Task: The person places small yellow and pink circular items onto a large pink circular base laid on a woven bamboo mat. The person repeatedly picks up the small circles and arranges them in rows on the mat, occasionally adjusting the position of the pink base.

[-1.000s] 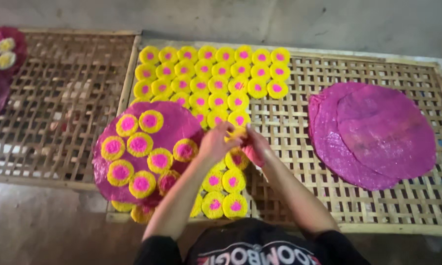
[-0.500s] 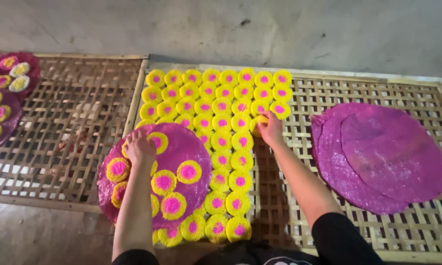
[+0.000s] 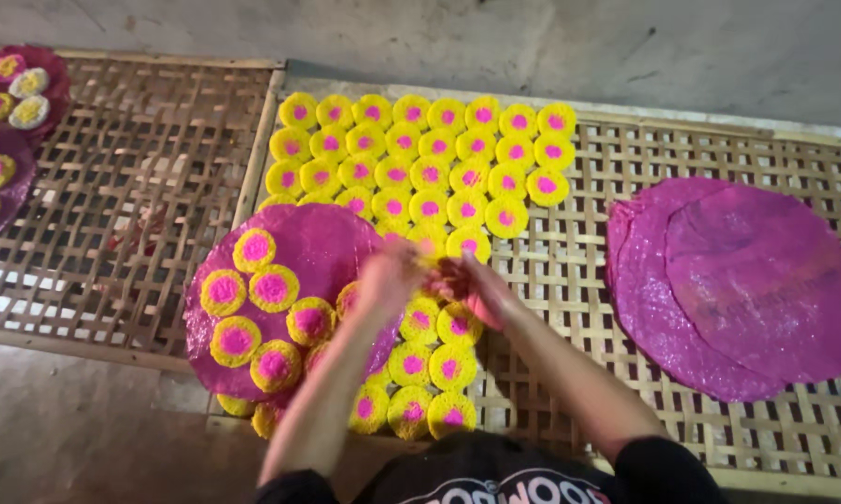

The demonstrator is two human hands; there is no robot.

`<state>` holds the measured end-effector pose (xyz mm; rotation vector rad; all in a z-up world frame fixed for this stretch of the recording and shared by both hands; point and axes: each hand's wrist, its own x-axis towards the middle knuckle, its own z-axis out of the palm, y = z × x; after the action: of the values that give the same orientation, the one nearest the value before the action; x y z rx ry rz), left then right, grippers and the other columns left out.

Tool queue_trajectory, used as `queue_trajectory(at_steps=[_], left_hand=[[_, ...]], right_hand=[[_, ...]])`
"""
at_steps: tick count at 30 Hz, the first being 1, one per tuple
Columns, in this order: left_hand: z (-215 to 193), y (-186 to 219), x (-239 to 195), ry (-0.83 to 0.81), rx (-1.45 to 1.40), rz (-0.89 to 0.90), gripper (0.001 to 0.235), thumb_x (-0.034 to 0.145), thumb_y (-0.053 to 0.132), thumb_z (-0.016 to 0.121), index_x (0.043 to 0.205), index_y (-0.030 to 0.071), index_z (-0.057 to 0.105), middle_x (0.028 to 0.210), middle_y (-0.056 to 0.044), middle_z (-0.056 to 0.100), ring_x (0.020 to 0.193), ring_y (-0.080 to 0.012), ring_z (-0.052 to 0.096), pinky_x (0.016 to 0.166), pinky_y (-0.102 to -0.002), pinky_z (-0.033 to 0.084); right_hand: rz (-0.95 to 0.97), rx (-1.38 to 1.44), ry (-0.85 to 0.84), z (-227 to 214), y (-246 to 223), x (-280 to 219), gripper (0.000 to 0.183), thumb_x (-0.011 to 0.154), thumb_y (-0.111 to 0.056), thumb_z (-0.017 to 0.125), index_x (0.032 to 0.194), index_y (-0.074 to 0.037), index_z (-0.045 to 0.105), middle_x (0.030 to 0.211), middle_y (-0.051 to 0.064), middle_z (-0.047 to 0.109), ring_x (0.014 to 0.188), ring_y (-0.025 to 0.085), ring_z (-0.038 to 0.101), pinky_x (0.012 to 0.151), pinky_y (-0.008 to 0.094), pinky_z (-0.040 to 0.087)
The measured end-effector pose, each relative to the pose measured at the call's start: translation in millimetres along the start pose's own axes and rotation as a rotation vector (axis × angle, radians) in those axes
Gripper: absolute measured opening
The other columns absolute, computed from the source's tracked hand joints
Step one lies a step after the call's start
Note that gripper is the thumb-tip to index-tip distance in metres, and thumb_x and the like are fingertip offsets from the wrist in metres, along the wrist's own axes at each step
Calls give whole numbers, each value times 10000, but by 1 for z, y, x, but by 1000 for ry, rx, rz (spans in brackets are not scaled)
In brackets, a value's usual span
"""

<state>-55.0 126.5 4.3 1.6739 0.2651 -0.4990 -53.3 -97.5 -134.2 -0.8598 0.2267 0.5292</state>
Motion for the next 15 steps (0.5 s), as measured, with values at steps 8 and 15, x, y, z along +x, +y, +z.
queue_trajectory(at_steps=[8,15], left_hand=[[-26,-57,-22,379,1130,206,518,959,253,625,1428,88,479,1453,-187,484,1295,-355,498,1035,-541,430],[-73,-113,-21,441,1139,188,431,876,255,691,1256,85,579,1254,-159,591,1225,-366,561,968,-533,482]], right_hand=[[-127,-258,375,-76,-17,-5,311,919,-109,660,1229,-93,674,1158,45,729,1030,170,695,870,332,544],[-593,-1382,574,-73,-37,-3,347,865,-150,766,1171,-43,642,1052,190,699,978,375,672,861,445,530]])
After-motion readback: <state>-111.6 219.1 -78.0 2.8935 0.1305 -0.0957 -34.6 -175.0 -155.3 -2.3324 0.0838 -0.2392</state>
